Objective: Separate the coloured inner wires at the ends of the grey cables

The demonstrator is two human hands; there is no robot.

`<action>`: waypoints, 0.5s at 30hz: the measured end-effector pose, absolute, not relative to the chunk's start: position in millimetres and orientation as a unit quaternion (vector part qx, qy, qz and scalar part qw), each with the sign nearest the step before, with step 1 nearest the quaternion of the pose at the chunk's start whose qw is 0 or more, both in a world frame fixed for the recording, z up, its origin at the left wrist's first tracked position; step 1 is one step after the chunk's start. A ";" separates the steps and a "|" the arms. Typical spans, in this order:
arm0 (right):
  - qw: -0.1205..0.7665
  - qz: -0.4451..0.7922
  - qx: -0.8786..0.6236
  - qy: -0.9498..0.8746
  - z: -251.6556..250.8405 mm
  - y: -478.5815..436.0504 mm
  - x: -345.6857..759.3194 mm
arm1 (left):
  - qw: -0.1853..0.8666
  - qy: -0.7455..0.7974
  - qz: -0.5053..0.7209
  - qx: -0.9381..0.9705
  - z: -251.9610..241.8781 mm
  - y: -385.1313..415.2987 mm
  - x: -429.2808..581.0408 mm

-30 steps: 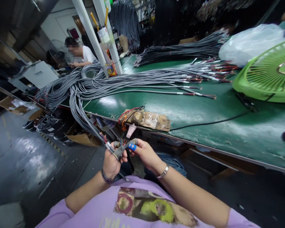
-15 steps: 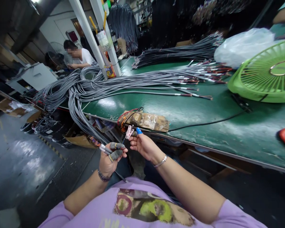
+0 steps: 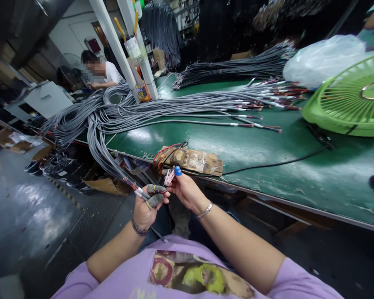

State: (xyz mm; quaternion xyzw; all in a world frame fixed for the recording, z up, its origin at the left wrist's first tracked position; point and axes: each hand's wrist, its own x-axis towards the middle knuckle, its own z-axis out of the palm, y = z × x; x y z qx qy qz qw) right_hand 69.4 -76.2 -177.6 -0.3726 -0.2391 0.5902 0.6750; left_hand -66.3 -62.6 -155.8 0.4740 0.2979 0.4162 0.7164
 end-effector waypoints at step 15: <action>0.667 0.654 -0.343 -0.099 -189.2 -86.6 72.2 | 0.726 0.311 0.411 0.455 -163.1 -64.8 -73.7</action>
